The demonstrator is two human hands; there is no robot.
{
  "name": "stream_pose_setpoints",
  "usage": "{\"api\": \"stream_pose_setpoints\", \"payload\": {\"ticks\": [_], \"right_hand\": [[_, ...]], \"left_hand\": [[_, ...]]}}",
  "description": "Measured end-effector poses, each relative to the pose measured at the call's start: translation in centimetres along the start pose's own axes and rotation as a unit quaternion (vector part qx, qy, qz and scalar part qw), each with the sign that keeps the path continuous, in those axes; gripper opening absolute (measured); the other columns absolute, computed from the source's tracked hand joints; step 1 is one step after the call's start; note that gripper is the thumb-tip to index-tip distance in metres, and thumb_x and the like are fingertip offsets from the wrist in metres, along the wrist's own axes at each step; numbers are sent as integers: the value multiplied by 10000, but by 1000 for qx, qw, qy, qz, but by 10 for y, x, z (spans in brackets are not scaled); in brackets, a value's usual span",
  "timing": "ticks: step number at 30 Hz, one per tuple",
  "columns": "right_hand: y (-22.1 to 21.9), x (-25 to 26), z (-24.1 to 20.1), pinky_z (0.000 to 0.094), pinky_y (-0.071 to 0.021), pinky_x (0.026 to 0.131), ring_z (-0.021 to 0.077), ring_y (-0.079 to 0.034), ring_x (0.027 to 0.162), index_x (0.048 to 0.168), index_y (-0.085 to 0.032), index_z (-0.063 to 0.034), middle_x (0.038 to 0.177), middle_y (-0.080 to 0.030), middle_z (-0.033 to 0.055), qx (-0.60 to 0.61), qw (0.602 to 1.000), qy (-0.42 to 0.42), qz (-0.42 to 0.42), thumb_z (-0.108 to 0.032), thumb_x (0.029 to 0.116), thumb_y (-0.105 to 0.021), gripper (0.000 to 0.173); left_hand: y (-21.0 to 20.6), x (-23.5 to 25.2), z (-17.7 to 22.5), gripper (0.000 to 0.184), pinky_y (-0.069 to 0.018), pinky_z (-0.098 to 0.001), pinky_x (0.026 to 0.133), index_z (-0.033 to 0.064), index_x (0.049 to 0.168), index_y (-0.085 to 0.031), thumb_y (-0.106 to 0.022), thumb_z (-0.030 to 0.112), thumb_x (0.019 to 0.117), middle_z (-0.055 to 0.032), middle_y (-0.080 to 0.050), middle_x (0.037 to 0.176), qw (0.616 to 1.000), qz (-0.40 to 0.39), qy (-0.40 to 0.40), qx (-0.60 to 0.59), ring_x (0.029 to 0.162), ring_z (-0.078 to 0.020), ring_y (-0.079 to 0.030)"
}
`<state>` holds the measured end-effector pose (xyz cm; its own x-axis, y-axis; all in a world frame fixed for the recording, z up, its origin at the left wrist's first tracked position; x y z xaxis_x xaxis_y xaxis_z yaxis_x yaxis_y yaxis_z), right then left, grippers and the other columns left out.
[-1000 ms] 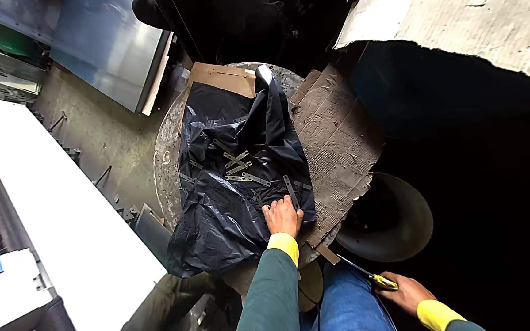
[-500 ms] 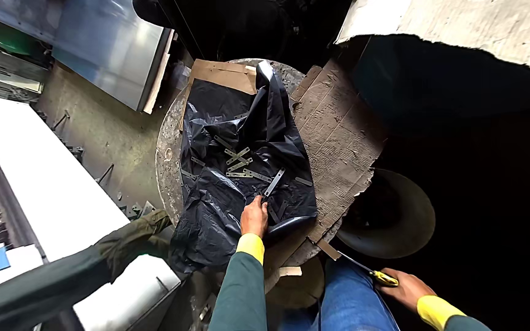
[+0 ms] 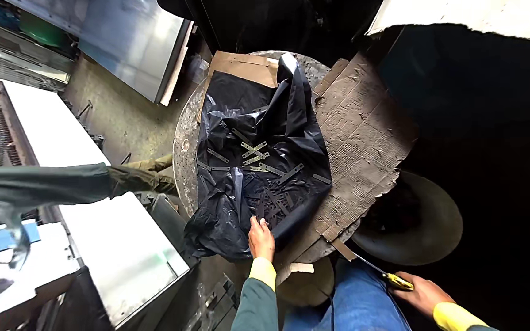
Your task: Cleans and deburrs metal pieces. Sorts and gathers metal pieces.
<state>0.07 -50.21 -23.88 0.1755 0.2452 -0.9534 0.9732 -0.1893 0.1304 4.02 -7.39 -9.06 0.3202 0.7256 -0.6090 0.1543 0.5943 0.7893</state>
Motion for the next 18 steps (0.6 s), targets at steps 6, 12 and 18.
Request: {"api": "stream_pose_setpoints", "payload": {"ticks": [6, 12, 18], "right_hand": [[1, -3, -2, 622, -511, 1012, 386, -690, 1163, 1275, -712, -168, 1200, -737, 191, 7, 1000, 4, -3, -445, 906, -774, 466], [-1, 1, 3, 619, -516, 1007, 383, -693, 1162, 1283, -709, -183, 1203, -739, 185, 1, 1000, -2, -3, -462, 898, -779, 480], [1, 1, 0, 621, -512, 1011, 387, -690, 1167, 1283, -708, -174, 1203, -739, 186, -1, 1000, -3, -4, -451, 899, -782, 479]], "left_hand": [[0, -1, -15, 463, -498, -507, 1070, 78, 1509, -452, -395, 316, 1117, -157, -575, 1457, 996, -2, 60, 66, 1303, -299, -602], [-3, -1, -10, 852, -557, -515, 984, 155, 1511, -475, -647, 708, 885, -104, -538, 1483, 984, -24, 35, 173, 1301, -287, -593], [-4, 9, 7, 791, -435, -540, 1086, 179, 1453, -562, -664, 692, 859, -19, -596, 1448, 953, -95, -5, 287, 1390, -238, -500]]}}
Point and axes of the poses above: each hand's wrist, its own x-axis towards the middle knuckle, its own y-axis out of the back of the hand, z = x × y, the point moved 3 cm from there along x, towards the middle knuckle
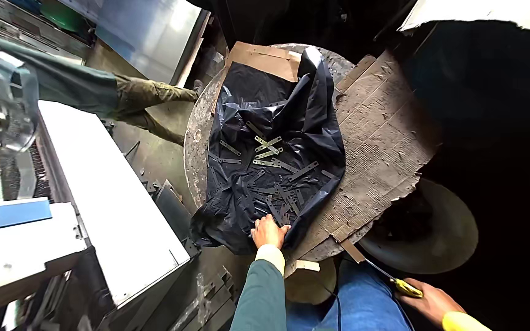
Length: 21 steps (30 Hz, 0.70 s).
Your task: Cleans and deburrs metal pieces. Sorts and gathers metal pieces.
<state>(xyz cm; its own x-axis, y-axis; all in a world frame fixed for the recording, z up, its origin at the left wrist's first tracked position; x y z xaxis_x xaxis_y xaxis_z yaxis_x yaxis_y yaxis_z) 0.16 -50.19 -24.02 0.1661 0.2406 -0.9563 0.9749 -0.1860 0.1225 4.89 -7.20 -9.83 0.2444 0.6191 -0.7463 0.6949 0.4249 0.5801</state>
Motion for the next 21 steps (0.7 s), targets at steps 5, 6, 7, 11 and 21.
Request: {"api": "stream_pose_setpoints", "payload": {"ticks": [5, 6, 7, 11, 21], "right_hand": [[2, 2, -4, 616, -512, 1016, 385, -691, 1170, 1290, -709, -181, 1204, -741, 182, -4, 1000, 4, -5, -467, 897, -779, 491], [2, 2, -4, 616, -512, 1017, 380, -692, 1170, 1291, -708, -183, 1207, -740, 183, -4, 1000, 4, -6, -468, 897, -777, 491], [3, 1, -6, 617, -512, 1016, 380, -692, 1170, 1291, -707, -178, 1208, -738, 188, -4, 1000, 5, -7, -463, 901, -775, 487], [5, 1, -10, 620, -510, 1017, 388, -690, 1170, 1284, -708, -170, 1202, -740, 187, -2, 1000, 8, -4, -458, 906, -770, 479], [7, -2, -5, 629, -507, 1016, 400, -687, 1173, 1285, -709, -156, 1203, -736, 206, -3, 1000, 19, 1, -473, 904, -763, 498]], "left_hand": [[0, 3, 2, 705, -420, -549, 1079, 256, 1439, -586, -664, 659, 866, 22, -626, 1413, 1000, -14, -3, 16, 1383, -225, -502], [-1, 4, 0, 690, -421, -550, 1081, 266, 1442, -584, -671, 642, 871, 23, -616, 1423, 1000, -15, -5, 8, 1388, -225, -496], [-1, 5, -1, 677, -422, -553, 1084, 271, 1448, -581, -672, 623, 876, 21, -607, 1433, 1000, -18, -9, 2, 1392, -227, -492], [4, 7, -2, 664, -418, -533, 1117, 206, 1465, -552, -646, 563, 914, -26, -630, 1415, 999, -42, -24, 4, 1353, -221, -552], [1, 19, -11, 502, -425, -477, 1147, 151, 1445, -588, -540, 439, 1036, -85, -609, 1428, 996, -29, -81, -31, 1389, -259, -514]]}}
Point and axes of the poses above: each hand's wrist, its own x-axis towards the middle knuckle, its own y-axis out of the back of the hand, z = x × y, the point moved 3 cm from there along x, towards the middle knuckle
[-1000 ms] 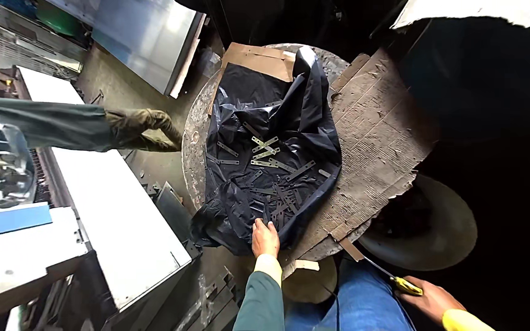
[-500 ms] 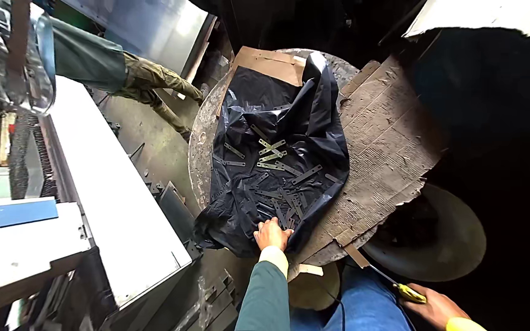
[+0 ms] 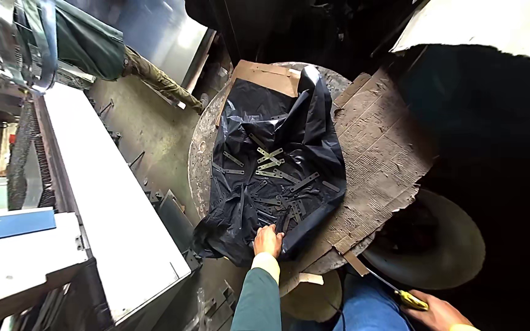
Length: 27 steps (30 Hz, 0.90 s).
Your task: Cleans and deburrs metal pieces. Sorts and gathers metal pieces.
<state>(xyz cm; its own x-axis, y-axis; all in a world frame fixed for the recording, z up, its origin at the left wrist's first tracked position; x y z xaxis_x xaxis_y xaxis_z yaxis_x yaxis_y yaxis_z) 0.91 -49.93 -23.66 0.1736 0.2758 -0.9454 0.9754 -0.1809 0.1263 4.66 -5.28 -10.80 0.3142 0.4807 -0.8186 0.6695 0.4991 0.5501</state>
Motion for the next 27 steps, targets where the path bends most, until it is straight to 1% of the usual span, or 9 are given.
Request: {"api": "stream_pose_setpoints", "payload": {"ticks": [3, 7, 10, 14, 17, 20, 21, 24, 27], "right_hand": [[1, -1, 1, 631, -509, 1013, 399, -689, 1170, 1285, -708, -159, 1208, -735, 204, 3, 1000, 0, 2, -471, 905, -761, 495], [1, -3, 5, 628, -507, 1018, 400, -687, 1174, 1286, -709, -160, 1208, -736, 203, 3, 1000, -1, 6, -474, 904, -762, 497], [3, -3, 7, 635, -507, 1013, 410, -688, 1166, 1276, -710, -141, 1203, -734, 212, 4, 1000, 5, 9, -469, 904, -762, 498], [8, -7, 6, 636, -507, 1009, 413, -690, 1159, 1264, -713, -135, 1190, -736, 219, 0, 1000, 5, 10, -469, 901, -766, 495], [8, -5, 7, 633, -505, 1013, 409, -688, 1167, 1266, -714, -145, 1197, -737, 207, -2, 1000, 3, 11, -475, 900, -763, 495], [10, -5, 7, 629, -506, 1009, 395, -692, 1161, 1266, -712, -151, 1188, -740, 203, -2, 1000, -3, 10, -477, 905, -759, 488], [10, -5, 7, 624, -510, 1004, 392, -695, 1155, 1258, -715, -155, 1185, -741, 198, -3, 1000, -2, 11, -482, 903, -758, 485], [7, -5, 9, 636, -508, 1009, 398, -693, 1161, 1265, -713, -153, 1192, -739, 204, -4, 1000, -4, 8, -485, 902, -759, 494], [6, -9, 5, 654, -502, 1010, 414, -686, 1167, 1264, -715, -139, 1201, -732, 220, 1, 1000, 0, 5, -470, 910, -755, 487]], "left_hand": [[3, -2, -4, 500, -391, -429, 1176, 116, 1489, -538, -507, 384, 1068, -108, -595, 1439, 997, 47, -7, -63, 1384, -254, -516], [15, -6, -9, 453, -472, -501, 1104, 121, 1502, -512, -469, 309, 1092, -140, -665, 1348, 981, 99, 3, -166, 1275, -283, -627], [23, -4, -11, 481, -435, -486, 1140, 17, 1529, -442, -447, 237, 1101, -205, -630, 1378, 962, 133, -41, -235, 1301, -314, -603], [31, 0, -6, 464, -430, -461, 1142, -41, 1505, -429, -431, 195, 1105, -247, -606, 1384, 931, 156, -90, -318, 1300, -314, -595], [35, 4, -4, 420, -611, -376, 827, -51, 1474, -420, -394, 174, 1120, -171, -685, 1092, 889, 176, -74, -417, 876, -211, -719], [47, 4, -9, 404, -602, -388, 722, -27, 1460, -428, -365, 201, 1132, -136, -676, 952, 863, 237, -26, -446, 735, -205, -683], [52, 4, -11, 397, -590, -410, 742, -15, 1442, -452, -362, 217, 1133, -141, -672, 959, 865, 264, -10, -427, 762, -223, -675], [70, -5, -2, 442, -527, -536, 986, 16, 1468, -480, -359, 273, 1130, -209, -697, 1159, 905, 288, 16, -312, 1082, -337, -686], [76, -5, 28, 464, -522, -535, 1024, 74, 1475, -510, -367, 336, 1120, -177, -688, 1276, 958, 250, -64, -124, 1169, -338, -680]]}}
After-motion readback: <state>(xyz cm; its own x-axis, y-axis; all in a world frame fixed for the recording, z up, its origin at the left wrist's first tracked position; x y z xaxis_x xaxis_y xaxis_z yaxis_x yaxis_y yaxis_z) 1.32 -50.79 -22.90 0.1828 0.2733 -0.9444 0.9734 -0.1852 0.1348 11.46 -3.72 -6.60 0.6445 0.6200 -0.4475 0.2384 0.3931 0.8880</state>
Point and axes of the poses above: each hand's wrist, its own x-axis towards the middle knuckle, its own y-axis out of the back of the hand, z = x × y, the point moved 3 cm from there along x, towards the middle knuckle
